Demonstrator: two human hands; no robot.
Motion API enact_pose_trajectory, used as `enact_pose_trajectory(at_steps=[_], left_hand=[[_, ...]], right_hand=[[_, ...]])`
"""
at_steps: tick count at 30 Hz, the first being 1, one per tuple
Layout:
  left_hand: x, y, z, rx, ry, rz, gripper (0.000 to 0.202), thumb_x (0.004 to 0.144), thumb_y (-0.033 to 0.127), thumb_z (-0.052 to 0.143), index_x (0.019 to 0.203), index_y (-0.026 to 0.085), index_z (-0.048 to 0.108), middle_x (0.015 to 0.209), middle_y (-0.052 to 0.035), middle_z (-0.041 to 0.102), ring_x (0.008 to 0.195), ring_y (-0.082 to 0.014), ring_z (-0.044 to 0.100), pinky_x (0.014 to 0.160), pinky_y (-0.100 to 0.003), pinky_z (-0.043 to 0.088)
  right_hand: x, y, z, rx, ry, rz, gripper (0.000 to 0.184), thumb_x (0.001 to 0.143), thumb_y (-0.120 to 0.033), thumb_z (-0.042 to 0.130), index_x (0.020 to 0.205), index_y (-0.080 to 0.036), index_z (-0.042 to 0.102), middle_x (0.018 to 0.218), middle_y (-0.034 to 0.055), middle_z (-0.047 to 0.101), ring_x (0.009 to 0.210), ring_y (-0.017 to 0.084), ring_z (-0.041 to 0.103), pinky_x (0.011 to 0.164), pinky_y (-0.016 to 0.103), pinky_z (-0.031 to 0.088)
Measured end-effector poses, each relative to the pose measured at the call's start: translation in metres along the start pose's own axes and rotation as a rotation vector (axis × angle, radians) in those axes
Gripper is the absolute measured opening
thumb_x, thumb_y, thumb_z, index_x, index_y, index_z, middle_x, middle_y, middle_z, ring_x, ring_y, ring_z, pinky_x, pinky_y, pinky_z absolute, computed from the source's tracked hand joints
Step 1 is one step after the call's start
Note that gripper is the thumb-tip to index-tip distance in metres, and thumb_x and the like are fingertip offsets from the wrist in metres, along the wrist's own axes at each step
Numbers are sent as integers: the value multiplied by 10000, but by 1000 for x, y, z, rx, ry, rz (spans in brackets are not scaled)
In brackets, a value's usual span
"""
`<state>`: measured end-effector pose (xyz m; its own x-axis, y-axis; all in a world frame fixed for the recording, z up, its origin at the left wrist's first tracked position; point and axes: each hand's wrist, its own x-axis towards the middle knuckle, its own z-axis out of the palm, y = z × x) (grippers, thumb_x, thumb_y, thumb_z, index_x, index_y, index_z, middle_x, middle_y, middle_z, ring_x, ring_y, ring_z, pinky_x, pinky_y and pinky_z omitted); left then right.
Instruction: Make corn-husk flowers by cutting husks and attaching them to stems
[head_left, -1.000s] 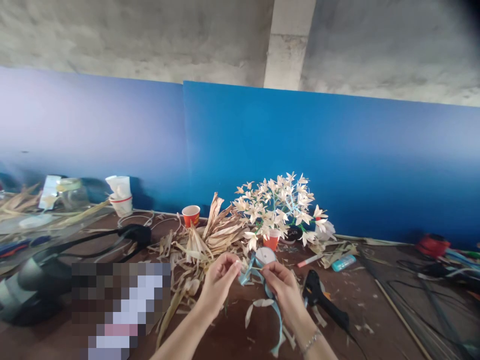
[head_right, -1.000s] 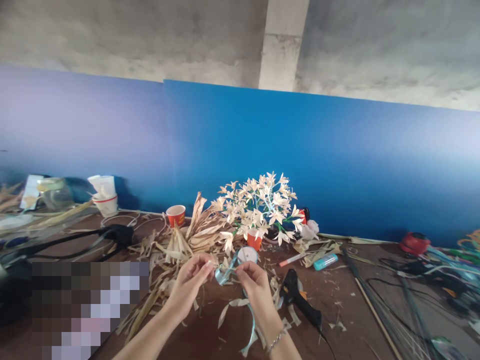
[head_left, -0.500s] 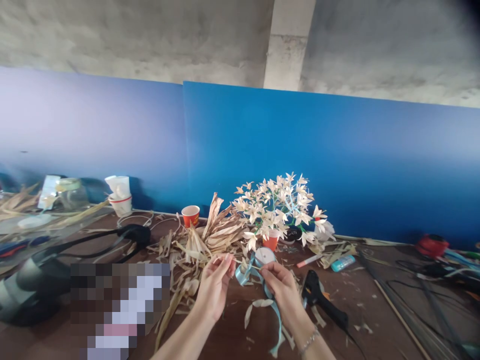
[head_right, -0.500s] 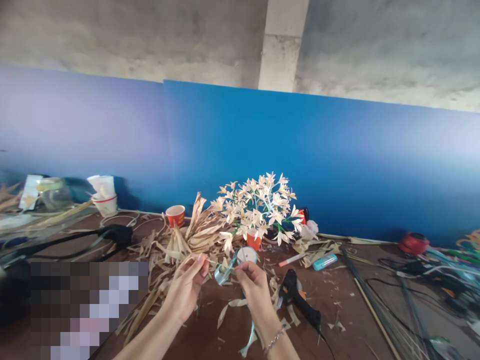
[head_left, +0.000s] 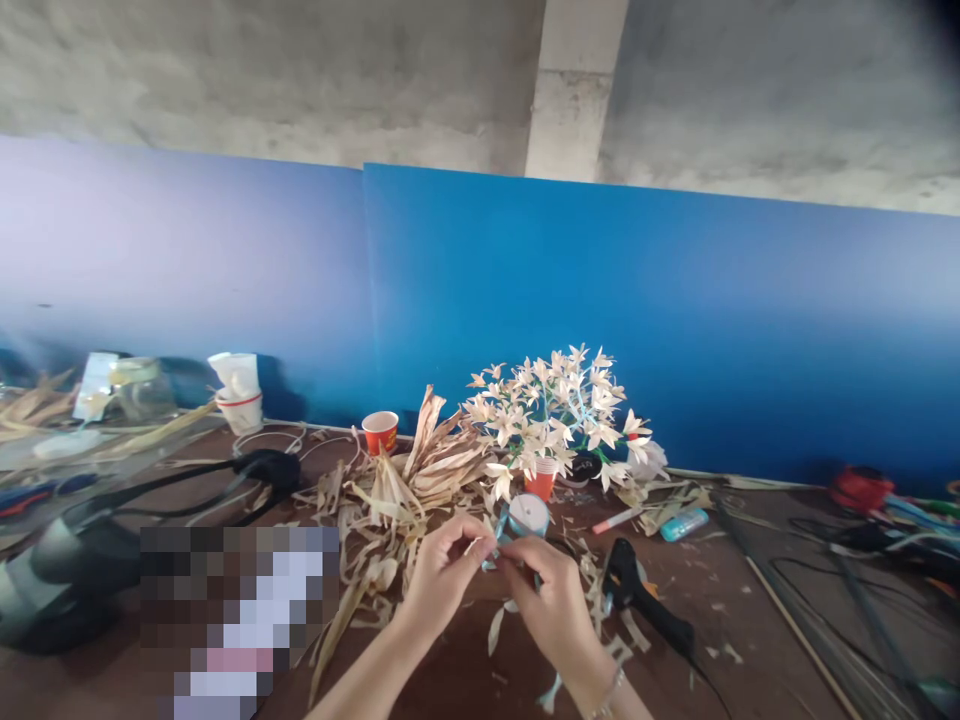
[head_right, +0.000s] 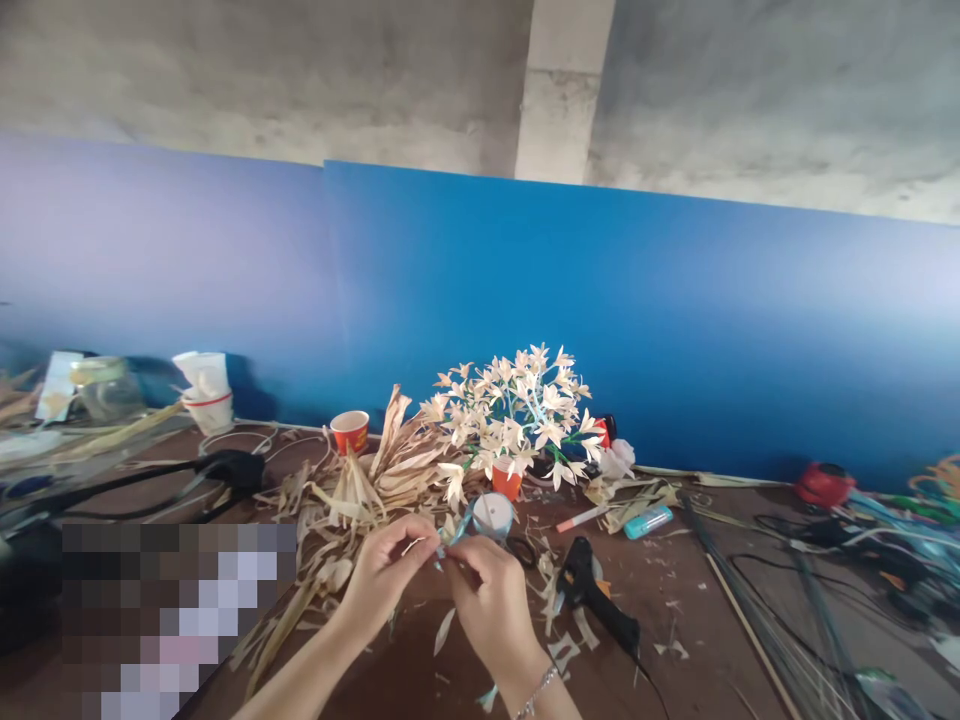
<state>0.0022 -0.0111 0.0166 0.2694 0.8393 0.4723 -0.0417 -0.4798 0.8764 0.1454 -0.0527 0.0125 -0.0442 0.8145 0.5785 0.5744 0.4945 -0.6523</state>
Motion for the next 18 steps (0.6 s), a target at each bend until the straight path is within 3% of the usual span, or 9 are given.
enact_pose_trajectory(at_steps=[7,13,16,18], left_hand=[[-2,-5,3,-33,109,-84,213,764,314,563,628,151,559,589,6,531,586,-120,482,573,-208,377],[-2,-5,1,-57,180,-146,215,758,338,565,652,151,586,563,-2,544,550,-127,494,531,-209,390],[-4,-2,-5,123,266,35,186,739,281,589,888,180,636,787,-63,639,611,-156,552,556,-243,441],[-8,0,-6,279,262,248,272,737,209,583,1004,220,631,1013,-106,628,800,-204,593,687,-287,475]], right_hand=[[0,2,-4,-92,7,-15,167,820,-181,472,749,-174,623,682,32,640,626,143,580,609,226,416],[3,-1,-6,-25,-10,37,196,836,-221,458,749,-172,626,680,37,631,623,147,573,606,223,412],[4,2,-7,-20,0,76,225,853,-249,437,775,-169,632,685,46,624,626,155,566,599,227,409],[4,5,-8,-42,8,95,242,859,-256,423,769,-169,630,667,43,612,614,154,555,587,227,404]])
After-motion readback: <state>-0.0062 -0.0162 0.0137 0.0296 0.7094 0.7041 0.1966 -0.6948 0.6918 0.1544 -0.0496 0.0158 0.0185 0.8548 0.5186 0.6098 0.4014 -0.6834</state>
